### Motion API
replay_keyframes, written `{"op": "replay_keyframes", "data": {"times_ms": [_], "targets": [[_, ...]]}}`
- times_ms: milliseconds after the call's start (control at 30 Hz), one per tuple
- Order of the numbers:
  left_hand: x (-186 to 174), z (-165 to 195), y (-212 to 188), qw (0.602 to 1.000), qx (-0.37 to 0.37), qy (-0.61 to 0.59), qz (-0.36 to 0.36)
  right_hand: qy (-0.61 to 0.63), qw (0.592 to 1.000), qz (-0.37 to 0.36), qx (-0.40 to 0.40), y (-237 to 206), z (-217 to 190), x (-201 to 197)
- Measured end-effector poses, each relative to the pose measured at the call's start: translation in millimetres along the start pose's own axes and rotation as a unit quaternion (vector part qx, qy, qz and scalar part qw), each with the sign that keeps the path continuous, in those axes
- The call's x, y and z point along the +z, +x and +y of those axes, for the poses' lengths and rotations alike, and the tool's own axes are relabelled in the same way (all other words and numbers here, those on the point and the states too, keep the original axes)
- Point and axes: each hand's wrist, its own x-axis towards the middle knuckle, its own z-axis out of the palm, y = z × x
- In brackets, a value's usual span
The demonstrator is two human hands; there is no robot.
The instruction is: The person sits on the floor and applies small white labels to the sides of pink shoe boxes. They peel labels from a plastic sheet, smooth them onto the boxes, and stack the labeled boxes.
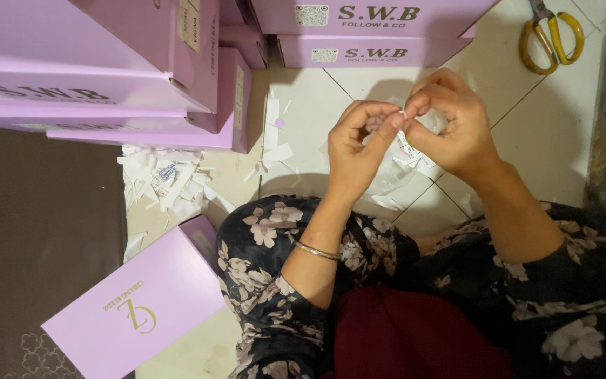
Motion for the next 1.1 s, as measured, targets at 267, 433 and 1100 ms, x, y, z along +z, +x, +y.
{"op": "replay_keyframes", "data": {"times_ms": [267, 433, 1100], "targets": [[-1, -8, 3, 0.995, -0.04, -0.076, 0.053, -0.008, 1.0, -0.003, 0.026, 5, 0, -3], [1, -8, 3, 0.997, 0.051, 0.004, 0.051, 0.018, 1.0, 0.008, 0.007, 3, -2, 2], [-5, -19, 9, 0.967, -0.078, -0.178, 0.164, -0.006, 0.997, 0.044, 0.059, 1, 14, 4]]}}
